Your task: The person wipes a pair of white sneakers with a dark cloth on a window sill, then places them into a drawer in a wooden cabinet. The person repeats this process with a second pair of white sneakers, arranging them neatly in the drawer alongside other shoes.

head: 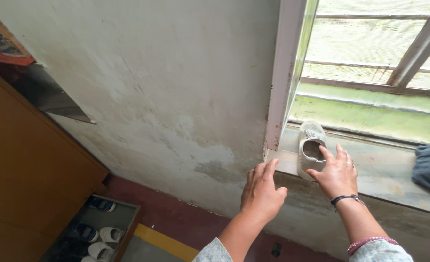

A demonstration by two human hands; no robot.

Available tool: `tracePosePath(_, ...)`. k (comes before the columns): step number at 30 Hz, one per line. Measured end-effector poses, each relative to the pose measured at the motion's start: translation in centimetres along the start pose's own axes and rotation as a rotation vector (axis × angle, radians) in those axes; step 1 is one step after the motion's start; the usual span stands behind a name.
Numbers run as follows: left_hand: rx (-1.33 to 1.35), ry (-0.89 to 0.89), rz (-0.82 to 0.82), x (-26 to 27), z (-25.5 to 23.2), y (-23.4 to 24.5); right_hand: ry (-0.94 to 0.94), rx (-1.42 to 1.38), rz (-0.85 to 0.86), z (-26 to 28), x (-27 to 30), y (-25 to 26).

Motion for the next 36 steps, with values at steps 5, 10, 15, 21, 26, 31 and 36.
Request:
tracePosePath(5,-0.004,0.049,-0.012,0.2,1.3,0.7,-0.040,-0.028,0.131,-1.6,-0.4,-3.9)
tracePosePath(10,-0.017,0.068,0.006,0.2,2.0,0.4,-0.056,-0.130,-0.005,-2.7,-1.1,-5.1)
tracePosePath(15,-0.018,0.077,0.005,0.3,2.2,0.2,-0.253,-0.280,0.270,-3.1,0.0,-5.8)
tracePosePath(21,0.032,0.111,0.012,0.7,2.3,0.3,-0.107,-0.440,0.496,-1.5,1.5,-5.9)
tracePosePath(26,0.037,0.102,-0.032,1.3,2.7,0.0,-0.075,-0.443,0.745,1.0,3.0,-3.8)
tracePosePath(31,0.054,0.180,-0.120,2.3,4.9,1.1,-0.168,-0.565,0.909,4.6,5.0,-0.2)
tracePosePath(36,0.229,0.547,-0.070,4.3,8.2,3.4,0.142,-0.812,0.985,11.7,6.6,2.5)
Point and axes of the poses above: each hand's wrist, its own x-axis away from the middle knuckle, its own y-axis out of the back of the hand, z = x × y, the point moved 5 cm from there along -x, towards the middle knuckle, and after that the axes turned 5 degrees about -x, right-handed, at the moved point
